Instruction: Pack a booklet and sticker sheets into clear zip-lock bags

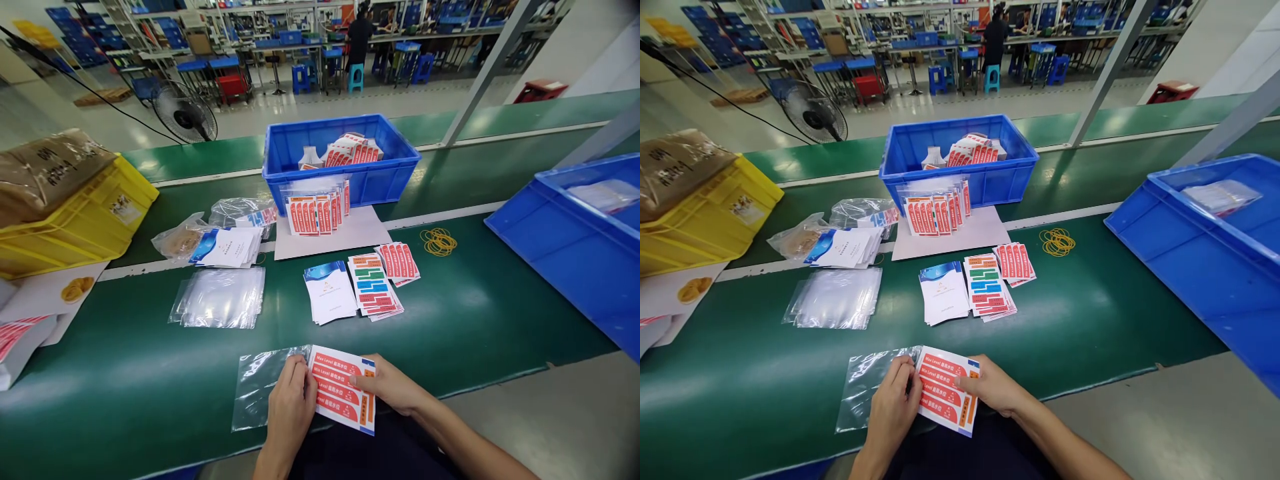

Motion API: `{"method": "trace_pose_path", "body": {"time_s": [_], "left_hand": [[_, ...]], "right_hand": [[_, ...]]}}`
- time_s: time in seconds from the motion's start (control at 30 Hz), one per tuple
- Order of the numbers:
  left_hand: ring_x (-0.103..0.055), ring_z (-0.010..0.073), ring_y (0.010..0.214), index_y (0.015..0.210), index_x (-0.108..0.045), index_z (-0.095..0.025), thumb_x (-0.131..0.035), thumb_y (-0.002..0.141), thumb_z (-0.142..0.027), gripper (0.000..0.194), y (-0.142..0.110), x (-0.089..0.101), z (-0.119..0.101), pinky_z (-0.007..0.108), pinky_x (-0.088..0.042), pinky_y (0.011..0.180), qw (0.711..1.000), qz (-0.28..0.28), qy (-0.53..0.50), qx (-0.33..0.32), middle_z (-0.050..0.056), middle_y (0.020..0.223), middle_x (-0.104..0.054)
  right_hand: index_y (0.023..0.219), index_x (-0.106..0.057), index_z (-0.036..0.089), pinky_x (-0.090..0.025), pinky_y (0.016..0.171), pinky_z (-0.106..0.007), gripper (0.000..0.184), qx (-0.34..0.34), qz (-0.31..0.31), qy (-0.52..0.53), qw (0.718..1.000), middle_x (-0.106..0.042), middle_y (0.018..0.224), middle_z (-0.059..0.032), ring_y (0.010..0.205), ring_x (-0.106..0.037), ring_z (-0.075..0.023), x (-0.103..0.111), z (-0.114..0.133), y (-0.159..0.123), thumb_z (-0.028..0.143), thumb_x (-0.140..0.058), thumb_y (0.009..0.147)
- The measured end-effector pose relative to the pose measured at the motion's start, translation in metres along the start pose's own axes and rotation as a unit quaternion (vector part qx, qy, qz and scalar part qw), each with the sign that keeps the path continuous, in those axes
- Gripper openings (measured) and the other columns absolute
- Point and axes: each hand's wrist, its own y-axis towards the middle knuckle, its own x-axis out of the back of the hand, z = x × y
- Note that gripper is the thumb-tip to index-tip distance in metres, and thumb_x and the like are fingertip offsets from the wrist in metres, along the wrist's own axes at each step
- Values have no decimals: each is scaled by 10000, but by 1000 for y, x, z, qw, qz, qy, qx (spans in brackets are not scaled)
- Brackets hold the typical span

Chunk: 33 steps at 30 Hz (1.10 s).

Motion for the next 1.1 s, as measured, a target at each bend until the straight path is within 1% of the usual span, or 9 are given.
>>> {"method": "trace_pose_path", "body": {"time_s": [0.2,0.33,0.43,0.63,0.73,0.83,0.93,1.0,1.1], "left_hand": [[-607,153,777,828,-509,-209,-400,886,-180,127,2,-3,-1,236,-480,614,1000,2,5,-9,49,923,-587],[-605,157,822,845,-506,-202,-390,893,-162,132,0,-1,-2,256,-490,695,999,13,-25,-42,55,939,-582],[-601,167,854,876,-510,-199,-400,892,-154,120,0,2,-1,279,-488,747,997,19,-34,-65,62,948,-579],[-598,174,837,901,-500,-207,-394,901,-169,112,2,6,1,287,-490,711,999,24,-31,-34,62,956,-572],[-603,172,845,924,-502,-210,-393,904,-176,116,4,9,3,276,-487,708,999,18,-22,-29,56,965,-579],[-602,167,822,910,-498,-213,-398,907,-203,100,8,16,5,262,-479,673,1000,4,-18,-4,47,941,-580],[-587,159,758,870,-487,-216,-396,909,-218,99,12,23,5,258,-471,641,999,14,-38,13,31,871,-570],[-575,153,729,850,-482,-218,-390,909,-209,110,14,26,2,256,-467,637,997,35,-70,-1,22,831,-559],[-565,149,729,836,-481,-219,-389,907,-196,119,14,31,-1,257,-465,656,992,40,-120,-10,19,814,-551]], "right_hand": [[856,-652,103,-480,690,-329,416,-7,21,-30,999,-696,783,-72,732,-641,-220,2,3,-1,481,-707,691],[852,-645,111,-481,666,-315,395,-29,26,-56,998,-694,755,-55,699,-639,-206,3,5,0,468,-703,693],[838,-649,118,-480,661,-312,369,-30,24,-71,997,-690,739,-44,681,-634,-199,2,6,2,454,-703,697],[846,-642,122,-467,622,-284,355,34,-3,-119,992,-677,738,-29,647,-600,-176,-11,5,17,462,-662,744],[857,-624,120,-468,620,-281,378,75,-46,-120,989,-663,734,-27,656,-590,-174,-25,-2,26,493,-583,804],[876,-596,133,-474,655,-290,366,113,-93,-123,982,-651,768,-35,716,-595,-190,-39,-9,32,488,-508,859],[928,-558,149,-470,677,-289,322,138,-121,-141,973,-626,808,-34,735,-578,-180,-49,-11,34,458,-474,891],[1006,-526,162,-467,705,-290,303,153,-113,-150,970,-608,855,-32,765,-568,-172,-52,-7,33,440,-460,906],[1112,-478,184,-455,797,-301,320,166,-39,-138,976,-585,950,-36,875,-556,-174,-51,7,32,432,-461,910]]}}
